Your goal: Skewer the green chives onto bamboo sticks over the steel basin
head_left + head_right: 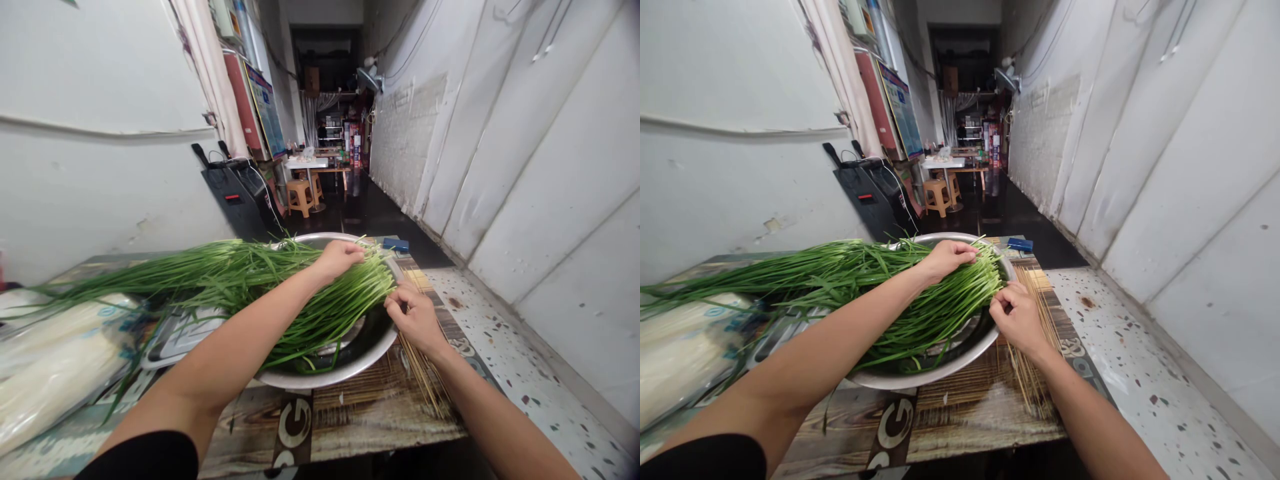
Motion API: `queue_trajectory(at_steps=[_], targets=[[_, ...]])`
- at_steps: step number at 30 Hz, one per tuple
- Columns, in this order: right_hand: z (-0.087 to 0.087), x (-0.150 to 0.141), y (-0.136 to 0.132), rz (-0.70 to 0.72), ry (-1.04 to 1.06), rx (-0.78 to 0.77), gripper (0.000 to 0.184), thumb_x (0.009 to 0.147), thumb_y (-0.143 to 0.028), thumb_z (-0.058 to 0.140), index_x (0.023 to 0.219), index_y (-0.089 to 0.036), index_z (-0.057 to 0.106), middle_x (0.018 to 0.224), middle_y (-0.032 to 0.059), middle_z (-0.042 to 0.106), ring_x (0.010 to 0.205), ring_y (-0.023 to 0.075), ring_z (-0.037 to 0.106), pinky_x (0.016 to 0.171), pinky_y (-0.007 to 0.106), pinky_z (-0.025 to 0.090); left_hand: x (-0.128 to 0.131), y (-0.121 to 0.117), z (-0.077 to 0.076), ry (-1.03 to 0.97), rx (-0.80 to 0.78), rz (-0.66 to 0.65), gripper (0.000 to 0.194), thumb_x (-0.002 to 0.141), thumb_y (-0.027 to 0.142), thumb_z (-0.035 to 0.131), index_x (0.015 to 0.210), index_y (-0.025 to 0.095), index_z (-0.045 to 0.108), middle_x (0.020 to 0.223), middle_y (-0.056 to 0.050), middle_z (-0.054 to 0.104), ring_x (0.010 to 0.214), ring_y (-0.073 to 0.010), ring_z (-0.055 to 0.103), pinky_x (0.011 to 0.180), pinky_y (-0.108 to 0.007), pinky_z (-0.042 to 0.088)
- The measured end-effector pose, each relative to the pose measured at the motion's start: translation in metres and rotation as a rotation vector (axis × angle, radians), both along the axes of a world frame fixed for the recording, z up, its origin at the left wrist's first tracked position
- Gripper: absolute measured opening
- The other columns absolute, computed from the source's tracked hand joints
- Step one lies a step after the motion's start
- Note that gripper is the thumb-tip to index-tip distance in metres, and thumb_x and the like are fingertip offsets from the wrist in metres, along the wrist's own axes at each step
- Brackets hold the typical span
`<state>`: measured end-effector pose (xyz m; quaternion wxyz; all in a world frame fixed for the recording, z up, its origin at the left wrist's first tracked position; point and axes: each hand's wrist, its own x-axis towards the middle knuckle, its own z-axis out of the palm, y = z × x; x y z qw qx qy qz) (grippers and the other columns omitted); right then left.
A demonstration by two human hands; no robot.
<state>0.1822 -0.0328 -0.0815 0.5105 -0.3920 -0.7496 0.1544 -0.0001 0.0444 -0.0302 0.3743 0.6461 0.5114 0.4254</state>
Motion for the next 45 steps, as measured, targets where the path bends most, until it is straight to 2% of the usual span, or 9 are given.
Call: queue_trajectory(at_steps=[13, 23, 32, 37, 42, 45], targets=[[0.0023, 0.0002, -0.0014, -0.006, -0.008, -0.012, 0.021, 0.075, -0.018, 0.052, 0.054, -0.020, 0.049, 0.055, -0.0030, 0.047, 0.065, 0.0136, 0.051, 0.090, 0.035, 0.042, -0.0009, -0.0012, -0.0003, 0.006, -0.001, 0.017, 0.021, 0.068, 0.015, 0.063, 0.086, 0.011, 0.073, 0.073, -0.005, 0.071, 0.068, -0.0140, 0.060, 0.078, -0.029, 0.047], [0.0023, 0.0002, -0.0011, -0.007, -0.010, 0.009, 0.022, 0.074, -0.018, 0.051, 0.053, -0.020, 0.047, 0.054, -0.0032, 0.046, 0.061, 0.0127, 0.049, 0.088, 0.035, 0.043, -0.0028, -0.0004, -0.0009, 0.021, 0.000, -0.005, 0.022, 0.068, 0.014, 0.062, 0.086, 0.010, 0.073, 0.072, -0.005, 0.070, 0.069, -0.0141, 0.060, 0.079, -0.030, 0.046], [0.0007, 0.0003, -0.0002, -0.001, -0.016, 0.020, 0.022, 0.076, -0.018, 0.051, 0.054, -0.020, 0.047, 0.053, -0.0039, 0.046, 0.061, 0.0122, 0.050, 0.093, 0.035, 0.041, -0.0031, -0.0013, -0.0010, 0.011, -0.032, -0.018, 0.021, 0.069, 0.015, 0.062, 0.087, 0.011, 0.073, 0.071, -0.005, 0.070, 0.069, -0.0139, 0.060, 0.080, -0.029, 0.046], [0.0002, 0.0008, 0.0007, -0.004, -0.015, 0.021, 0.023, 0.075, -0.018, 0.051, 0.053, -0.020, 0.046, 0.052, -0.0042, 0.044, 0.060, 0.0119, 0.049, 0.093, 0.035, 0.041, -0.0011, -0.0044, 0.0015, 0.029, -0.064, -0.013, 0.022, 0.071, 0.014, 0.060, 0.089, 0.010, 0.072, 0.070, -0.004, 0.070, 0.065, -0.0125, 0.059, 0.076, -0.028, 0.046], [0.0007, 0.0009, 0.0000, -0.014, -0.016, 0.021, 0.021, 0.074, -0.018, 0.051, 0.053, -0.020, 0.048, 0.052, -0.0038, 0.045, 0.062, 0.0127, 0.051, 0.093, 0.035, 0.041, 0.0018, -0.0033, -0.0007, 0.072, -0.020, -0.030, 0.020, 0.074, 0.015, 0.054, 0.084, 0.010, 0.071, 0.059, 0.000, 0.062, 0.057, -0.0098, 0.053, 0.066, -0.023, 0.043], [0.0005, 0.0007, -0.0001, -0.012, -0.013, 0.014, 0.021, 0.074, -0.017, 0.051, 0.053, -0.020, 0.048, 0.053, -0.0037, 0.046, 0.063, 0.0129, 0.051, 0.091, 0.034, 0.042, 0.0026, -0.0013, -0.0034, 0.067, 0.005, -0.026, 0.020, 0.075, 0.016, 0.053, 0.084, 0.010, 0.069, 0.058, 0.001, 0.060, 0.057, -0.0093, 0.051, 0.064, -0.022, 0.041]])
